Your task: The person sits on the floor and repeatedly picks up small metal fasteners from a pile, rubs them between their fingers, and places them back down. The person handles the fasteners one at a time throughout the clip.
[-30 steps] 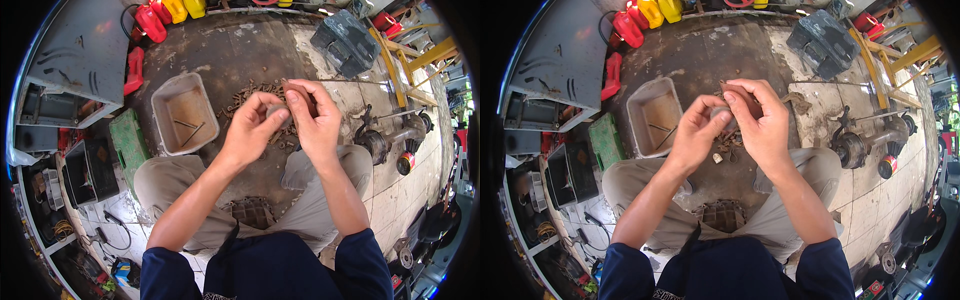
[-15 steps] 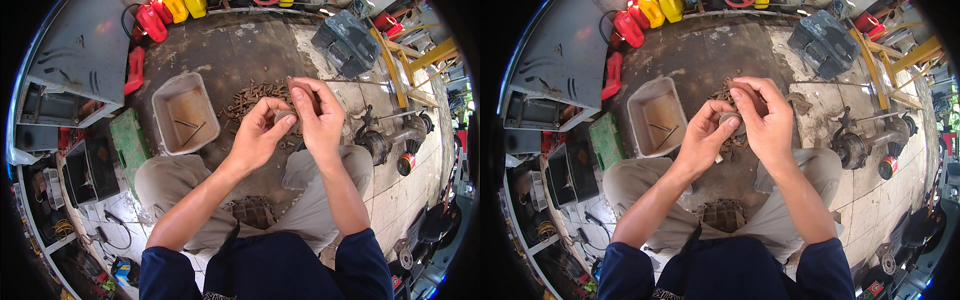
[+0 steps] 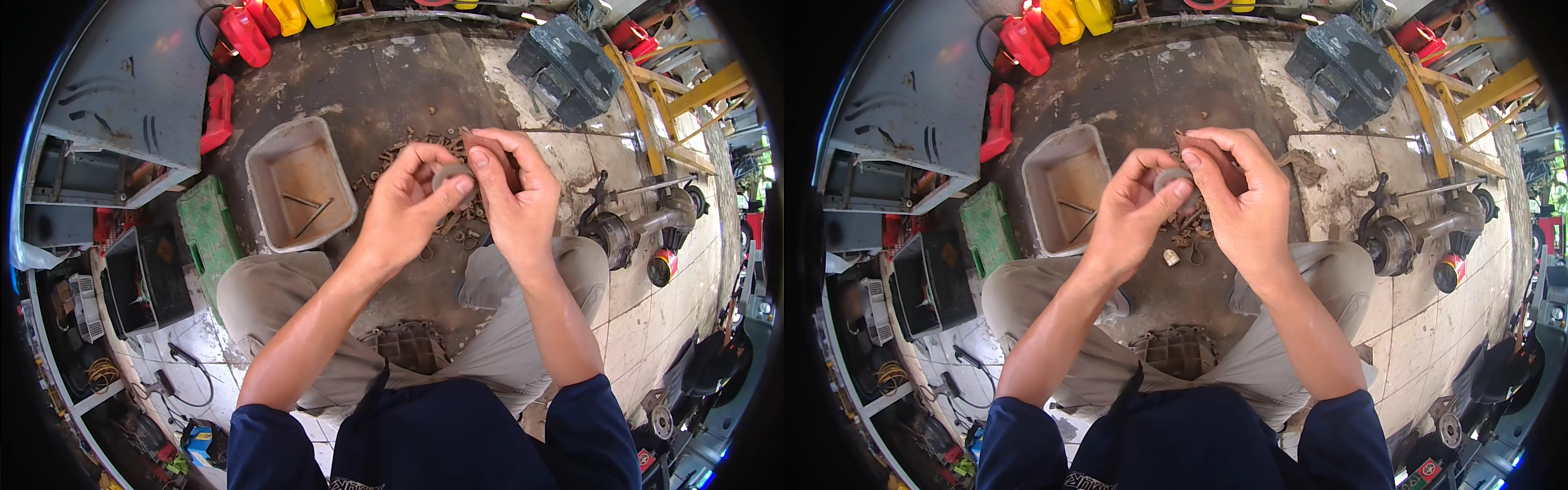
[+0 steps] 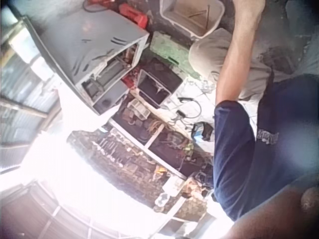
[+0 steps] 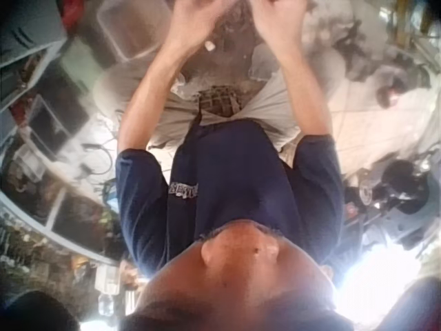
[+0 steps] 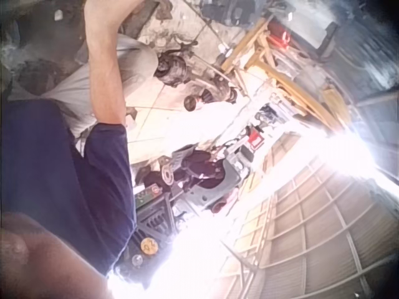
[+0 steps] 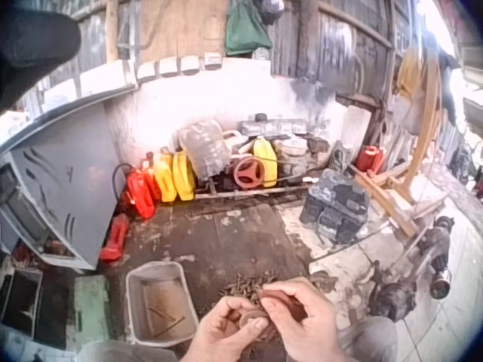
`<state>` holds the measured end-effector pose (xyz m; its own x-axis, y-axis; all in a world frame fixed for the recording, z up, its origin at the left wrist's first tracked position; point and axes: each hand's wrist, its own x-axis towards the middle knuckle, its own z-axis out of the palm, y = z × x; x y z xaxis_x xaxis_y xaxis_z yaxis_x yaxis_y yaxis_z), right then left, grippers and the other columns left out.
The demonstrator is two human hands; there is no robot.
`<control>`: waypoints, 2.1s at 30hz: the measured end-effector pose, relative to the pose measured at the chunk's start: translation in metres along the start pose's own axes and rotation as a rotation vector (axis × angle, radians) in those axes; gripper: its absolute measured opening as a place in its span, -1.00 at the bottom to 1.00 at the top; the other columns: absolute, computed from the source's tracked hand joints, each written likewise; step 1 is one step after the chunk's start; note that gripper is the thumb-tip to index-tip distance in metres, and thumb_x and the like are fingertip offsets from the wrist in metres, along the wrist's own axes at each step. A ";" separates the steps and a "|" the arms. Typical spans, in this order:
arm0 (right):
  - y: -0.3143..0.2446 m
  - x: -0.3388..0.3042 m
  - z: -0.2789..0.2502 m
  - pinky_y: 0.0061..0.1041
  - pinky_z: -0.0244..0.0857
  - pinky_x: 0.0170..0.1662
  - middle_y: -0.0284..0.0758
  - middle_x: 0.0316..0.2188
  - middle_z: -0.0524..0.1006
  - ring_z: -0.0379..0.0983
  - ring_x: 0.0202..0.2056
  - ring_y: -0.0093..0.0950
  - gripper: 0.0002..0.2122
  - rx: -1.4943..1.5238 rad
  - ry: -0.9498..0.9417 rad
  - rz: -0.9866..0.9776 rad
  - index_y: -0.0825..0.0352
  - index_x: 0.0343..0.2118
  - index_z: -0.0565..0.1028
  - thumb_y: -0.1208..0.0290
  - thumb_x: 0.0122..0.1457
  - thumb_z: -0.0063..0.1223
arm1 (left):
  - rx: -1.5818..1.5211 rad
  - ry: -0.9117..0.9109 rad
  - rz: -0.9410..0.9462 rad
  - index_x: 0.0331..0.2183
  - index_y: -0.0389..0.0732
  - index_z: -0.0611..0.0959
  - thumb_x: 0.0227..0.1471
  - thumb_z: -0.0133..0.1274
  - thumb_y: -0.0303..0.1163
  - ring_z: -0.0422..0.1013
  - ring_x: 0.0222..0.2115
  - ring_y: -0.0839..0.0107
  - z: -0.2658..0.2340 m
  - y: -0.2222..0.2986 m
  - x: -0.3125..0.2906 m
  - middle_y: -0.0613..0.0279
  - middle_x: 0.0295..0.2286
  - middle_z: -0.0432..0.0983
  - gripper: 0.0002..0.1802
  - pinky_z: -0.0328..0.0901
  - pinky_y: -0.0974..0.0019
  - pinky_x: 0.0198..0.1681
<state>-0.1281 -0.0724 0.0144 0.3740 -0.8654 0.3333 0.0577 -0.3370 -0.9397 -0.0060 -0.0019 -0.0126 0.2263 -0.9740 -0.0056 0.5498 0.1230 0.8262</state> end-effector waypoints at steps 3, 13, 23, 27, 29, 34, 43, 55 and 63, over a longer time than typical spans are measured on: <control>0.000 0.001 -0.001 -0.61 0.39 -0.11 -0.31 -0.23 0.56 0.53 -0.18 -0.57 -0.84 -0.022 0.000 -0.006 0.41 -0.16 0.55 0.63 0.20 0.15 | 0.014 -0.086 -0.041 -0.15 -0.27 0.48 0.16 0.13 -0.57 0.42 -0.30 0.64 0.004 -0.009 -0.007 0.35 -0.31 0.49 -0.77 0.38 0.50 -0.22; -0.001 0.001 0.000 -0.61 0.40 -0.10 -0.31 -0.23 0.56 0.54 -0.15 -0.56 -0.84 0.007 -0.003 -0.003 0.42 -0.16 0.54 0.64 0.20 0.15 | 0.098 -0.040 -0.068 -0.13 -0.24 0.49 0.20 0.09 -0.54 0.42 -0.24 0.64 0.001 0.000 -0.005 0.33 -0.27 0.51 -0.80 0.35 0.48 -0.14; 0.000 -0.001 0.002 -0.60 0.41 -0.11 -0.30 -0.23 0.56 0.54 -0.17 -0.56 -0.85 0.063 0.007 -0.007 0.43 -0.17 0.54 0.65 0.20 0.14 | 0.070 -0.020 -0.033 -0.14 -0.23 0.51 0.20 0.09 -0.52 0.43 -0.22 0.65 -0.002 0.000 -0.003 0.33 -0.28 0.53 -0.82 0.35 0.48 -0.14; 0.001 0.000 0.002 -0.60 0.41 -0.10 -0.30 -0.22 0.56 0.53 -0.18 -0.56 -0.85 0.016 0.004 -0.019 0.42 -0.17 0.54 0.65 0.20 0.14 | 0.075 -0.034 -0.014 -0.13 -0.22 0.50 0.22 0.07 -0.53 0.44 -0.23 0.63 0.000 -0.004 -0.005 0.35 -0.28 0.53 -0.82 0.36 0.48 -0.13; 0.000 0.001 0.002 -0.60 0.40 -0.09 -0.30 -0.22 0.56 0.53 -0.18 -0.56 -0.85 0.018 0.014 -0.004 0.42 -0.17 0.54 0.65 0.20 0.14 | 0.090 -0.064 -0.050 -0.14 -0.23 0.49 0.21 0.07 -0.54 0.42 -0.20 0.63 0.002 -0.007 -0.009 0.34 -0.25 0.52 -0.82 0.35 0.47 -0.11; 0.003 -0.002 0.003 -0.60 0.40 -0.09 -0.30 -0.21 0.56 0.54 -0.17 -0.56 -0.85 0.022 0.007 -0.010 0.41 -0.17 0.55 0.65 0.20 0.14 | 0.077 0.035 0.015 -0.16 -0.25 0.47 0.18 0.11 -0.56 0.40 -0.25 0.68 0.001 0.010 0.001 0.36 -0.28 0.50 -0.80 0.33 0.53 -0.18; -0.002 -0.004 0.006 -0.61 0.40 -0.11 -0.31 -0.23 0.56 0.54 -0.18 -0.57 -0.85 0.042 0.002 0.044 0.41 -0.17 0.55 0.62 0.20 0.16 | 0.072 0.075 0.054 -0.14 -0.24 0.45 0.22 0.06 -0.52 0.43 -0.28 0.60 -0.001 0.011 0.004 0.30 -0.29 0.49 -0.82 0.38 0.47 -0.20; 0.002 0.001 0.007 -0.61 0.41 -0.12 -0.31 -0.25 0.56 0.55 -0.18 -0.56 -0.85 0.054 0.026 -0.054 0.41 -0.18 0.55 0.62 0.19 0.17 | 0.099 0.046 0.058 -0.15 -0.26 0.45 0.18 0.08 -0.59 0.38 -0.24 0.63 0.007 -0.003 -0.008 0.31 -0.28 0.47 -0.79 0.33 0.50 -0.17; 0.001 0.001 0.005 -0.62 0.41 -0.12 -0.31 -0.26 0.56 0.56 -0.18 -0.55 -0.85 0.019 0.023 -0.057 0.42 -0.18 0.55 0.64 0.18 0.16 | 0.101 0.055 -0.015 -0.14 -0.25 0.48 0.20 0.10 -0.55 0.38 -0.30 0.69 0.006 0.000 -0.006 0.37 -0.32 0.50 -0.80 0.31 0.55 -0.23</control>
<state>-0.1232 -0.0721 0.0131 0.3487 -0.8531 0.3881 0.0957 -0.3795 -0.9202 -0.0118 0.0030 -0.0093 0.2636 -0.9635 -0.0473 0.4704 0.0856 0.8783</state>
